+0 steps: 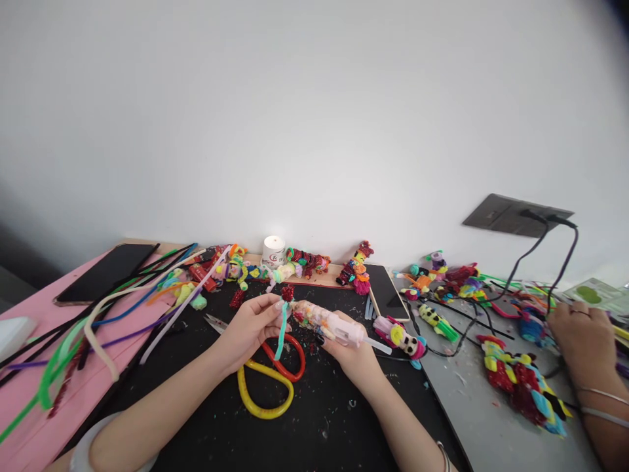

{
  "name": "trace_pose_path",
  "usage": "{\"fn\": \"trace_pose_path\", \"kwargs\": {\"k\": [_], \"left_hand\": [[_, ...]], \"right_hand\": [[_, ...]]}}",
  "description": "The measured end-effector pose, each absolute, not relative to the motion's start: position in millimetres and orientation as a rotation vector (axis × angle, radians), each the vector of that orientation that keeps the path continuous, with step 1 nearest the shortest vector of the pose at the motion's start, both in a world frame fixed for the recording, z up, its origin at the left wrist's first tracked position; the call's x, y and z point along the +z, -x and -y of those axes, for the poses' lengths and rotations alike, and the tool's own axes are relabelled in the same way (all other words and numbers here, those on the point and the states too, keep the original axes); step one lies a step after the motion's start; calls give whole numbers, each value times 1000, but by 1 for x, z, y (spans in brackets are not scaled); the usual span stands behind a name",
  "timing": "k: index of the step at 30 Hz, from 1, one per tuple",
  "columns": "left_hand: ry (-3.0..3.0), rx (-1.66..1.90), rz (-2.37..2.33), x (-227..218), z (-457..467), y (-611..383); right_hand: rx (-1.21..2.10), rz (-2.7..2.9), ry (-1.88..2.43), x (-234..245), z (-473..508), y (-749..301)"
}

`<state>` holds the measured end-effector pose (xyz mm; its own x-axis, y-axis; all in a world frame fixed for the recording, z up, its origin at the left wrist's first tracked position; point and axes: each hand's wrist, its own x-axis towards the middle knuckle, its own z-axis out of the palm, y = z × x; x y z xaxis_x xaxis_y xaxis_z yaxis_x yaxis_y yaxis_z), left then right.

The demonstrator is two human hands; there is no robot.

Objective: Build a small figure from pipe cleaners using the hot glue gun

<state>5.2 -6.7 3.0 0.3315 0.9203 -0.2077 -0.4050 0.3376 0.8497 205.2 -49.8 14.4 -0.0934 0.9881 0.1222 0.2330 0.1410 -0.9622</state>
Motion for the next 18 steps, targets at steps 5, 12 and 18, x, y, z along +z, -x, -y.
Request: {"fn": "trace_pose_path", "kwargs": {"k": [5, 12, 18], "left_hand": [[-782, 998, -795, 3, 6, -5], [-766, 998, -784, 6, 6, -5], [-756, 995, -762, 7, 7, -6]], "right_hand": [[1055, 1474, 1248, 13, 50, -205], [1028, 1511, 1241, 12, 50, -206], [962, 1536, 1248, 12, 50, -207]]}}
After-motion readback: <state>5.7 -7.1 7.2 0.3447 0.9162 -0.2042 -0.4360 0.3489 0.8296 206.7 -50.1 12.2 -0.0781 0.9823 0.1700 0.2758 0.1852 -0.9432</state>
